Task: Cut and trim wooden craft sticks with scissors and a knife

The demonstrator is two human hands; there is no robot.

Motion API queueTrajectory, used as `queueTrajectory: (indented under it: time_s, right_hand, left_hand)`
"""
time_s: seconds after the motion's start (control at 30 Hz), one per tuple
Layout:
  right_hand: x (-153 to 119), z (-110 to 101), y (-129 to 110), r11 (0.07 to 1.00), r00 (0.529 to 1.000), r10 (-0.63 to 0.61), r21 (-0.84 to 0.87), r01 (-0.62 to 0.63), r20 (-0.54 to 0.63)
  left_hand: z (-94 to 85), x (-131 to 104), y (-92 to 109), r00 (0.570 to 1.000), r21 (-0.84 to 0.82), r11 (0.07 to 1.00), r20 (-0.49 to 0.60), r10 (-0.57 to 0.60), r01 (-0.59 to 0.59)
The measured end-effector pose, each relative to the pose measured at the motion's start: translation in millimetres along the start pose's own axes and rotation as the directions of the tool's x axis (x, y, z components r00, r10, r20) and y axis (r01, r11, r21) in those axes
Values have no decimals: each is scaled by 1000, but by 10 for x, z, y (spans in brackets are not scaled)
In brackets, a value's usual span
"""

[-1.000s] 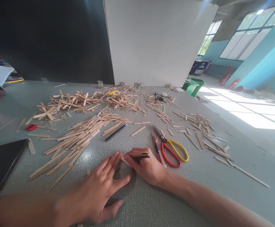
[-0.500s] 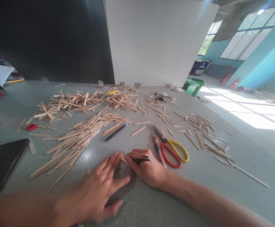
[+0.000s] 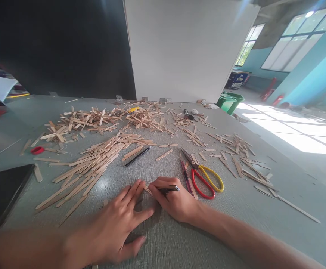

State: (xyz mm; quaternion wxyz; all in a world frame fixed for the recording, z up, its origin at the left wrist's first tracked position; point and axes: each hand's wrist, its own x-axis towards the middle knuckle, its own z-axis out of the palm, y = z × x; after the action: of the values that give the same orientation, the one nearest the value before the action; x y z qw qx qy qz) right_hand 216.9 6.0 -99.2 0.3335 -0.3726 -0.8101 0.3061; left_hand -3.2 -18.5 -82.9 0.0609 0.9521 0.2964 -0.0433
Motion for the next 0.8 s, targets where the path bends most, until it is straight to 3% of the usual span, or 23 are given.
queueTrajectory:
  time_s: [0.8]
  right_hand:
    - [-17, 17, 53, 998, 998, 20, -60, -24, -66]
  left_hand:
    - [39, -27, 0, 997, -23, 1000, -81, -1, -1]
